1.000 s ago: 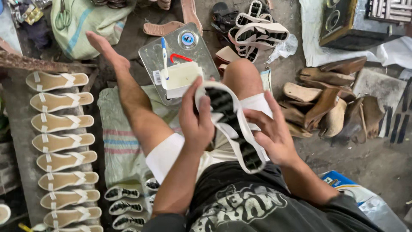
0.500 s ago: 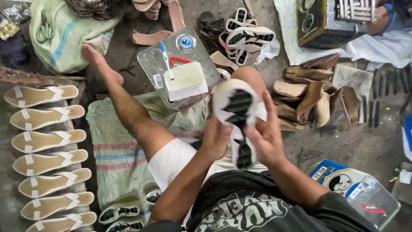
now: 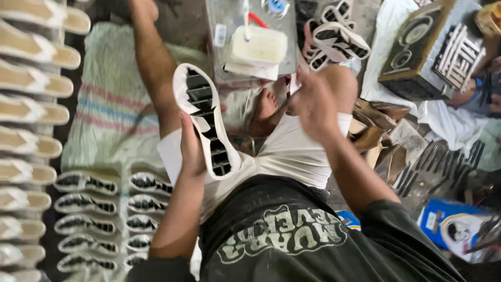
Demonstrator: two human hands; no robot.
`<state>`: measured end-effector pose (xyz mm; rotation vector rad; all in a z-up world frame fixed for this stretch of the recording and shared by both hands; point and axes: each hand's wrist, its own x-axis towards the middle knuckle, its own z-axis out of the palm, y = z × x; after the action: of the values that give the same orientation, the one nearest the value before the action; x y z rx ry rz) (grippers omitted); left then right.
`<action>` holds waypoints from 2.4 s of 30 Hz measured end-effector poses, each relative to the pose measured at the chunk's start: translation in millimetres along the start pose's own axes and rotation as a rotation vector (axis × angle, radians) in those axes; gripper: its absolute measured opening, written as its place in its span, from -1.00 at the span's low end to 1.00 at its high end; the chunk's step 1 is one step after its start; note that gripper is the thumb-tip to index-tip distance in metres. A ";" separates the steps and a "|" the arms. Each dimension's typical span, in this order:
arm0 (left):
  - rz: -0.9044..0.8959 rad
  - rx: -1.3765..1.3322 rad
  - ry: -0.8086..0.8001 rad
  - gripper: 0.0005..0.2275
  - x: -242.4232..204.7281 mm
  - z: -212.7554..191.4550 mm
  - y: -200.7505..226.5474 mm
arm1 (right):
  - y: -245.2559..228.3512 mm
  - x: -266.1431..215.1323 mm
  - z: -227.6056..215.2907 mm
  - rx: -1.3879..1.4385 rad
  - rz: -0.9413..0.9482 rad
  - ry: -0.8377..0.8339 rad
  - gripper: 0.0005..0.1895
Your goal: The person sits on the floor and applies a white substance to the sole of a white sandal using a brush. They repeatedly dip the brush into a container and spread the substance across the sole, then place the sandal aside and pick up another one to repeat the process.
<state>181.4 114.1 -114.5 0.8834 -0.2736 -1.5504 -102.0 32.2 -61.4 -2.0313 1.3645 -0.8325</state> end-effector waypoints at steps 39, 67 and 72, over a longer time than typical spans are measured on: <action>0.004 0.487 -0.324 -0.37 -76.7 89.3 17.6 | -50.9 -13.1 4.5 -0.107 -0.475 -0.152 -0.39; 0.020 0.522 -0.304 -0.38 -86.7 94.4 26.1 | -38.0 -11.1 -2.5 -0.133 -0.636 -0.169 -0.31; -0.005 0.542 -0.300 -0.38 -88.4 97.9 28.2 | -36.3 -12.2 -6.0 -0.102 -0.675 -0.221 -0.32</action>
<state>131.8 159.4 2.4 1.0589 -0.9403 -1.6394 -88.5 55.1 -33.3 -2.6170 0.6002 -0.7772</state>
